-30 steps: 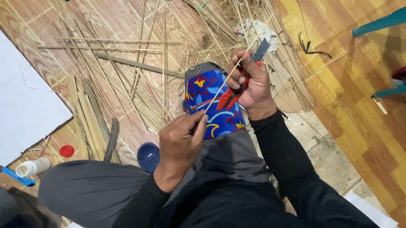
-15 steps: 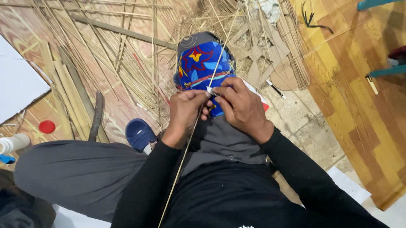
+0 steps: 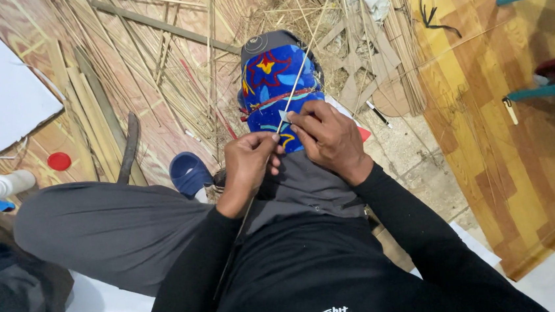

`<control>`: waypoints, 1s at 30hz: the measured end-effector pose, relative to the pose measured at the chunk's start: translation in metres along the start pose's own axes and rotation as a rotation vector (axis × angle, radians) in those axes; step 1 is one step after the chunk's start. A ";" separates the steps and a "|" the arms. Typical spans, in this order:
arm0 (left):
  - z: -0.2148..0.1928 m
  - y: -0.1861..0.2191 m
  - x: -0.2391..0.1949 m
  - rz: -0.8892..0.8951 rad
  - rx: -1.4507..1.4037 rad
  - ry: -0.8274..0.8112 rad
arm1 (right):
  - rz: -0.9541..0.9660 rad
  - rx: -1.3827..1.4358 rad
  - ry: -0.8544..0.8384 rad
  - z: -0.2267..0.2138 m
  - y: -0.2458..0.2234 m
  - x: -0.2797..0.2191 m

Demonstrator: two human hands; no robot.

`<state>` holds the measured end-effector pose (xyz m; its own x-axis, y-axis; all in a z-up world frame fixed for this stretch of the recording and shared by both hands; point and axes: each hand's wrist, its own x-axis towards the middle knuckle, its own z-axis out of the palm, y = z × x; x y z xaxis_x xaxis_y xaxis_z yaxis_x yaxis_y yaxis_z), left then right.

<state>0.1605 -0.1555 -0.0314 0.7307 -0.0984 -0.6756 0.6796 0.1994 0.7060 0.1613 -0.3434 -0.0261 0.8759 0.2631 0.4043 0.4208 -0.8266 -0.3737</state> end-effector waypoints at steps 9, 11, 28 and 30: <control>0.001 -0.012 0.007 0.101 0.134 0.029 | 0.029 0.017 0.025 -0.001 -0.002 0.003; -0.004 -0.019 0.003 0.091 0.138 0.031 | 0.035 0.016 0.029 -0.002 -0.003 0.003; -0.059 -0.037 -0.080 0.016 0.228 0.135 | 0.127 0.016 0.035 0.003 0.000 -0.001; -0.065 -0.042 -0.089 -0.024 0.202 0.184 | 0.126 -0.003 0.057 0.005 0.000 -0.003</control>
<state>0.0628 -0.0915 -0.0142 0.7024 0.0812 -0.7071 0.7095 -0.0017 0.7047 0.1606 -0.3417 -0.0319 0.9070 0.1281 0.4012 0.3071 -0.8531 -0.4219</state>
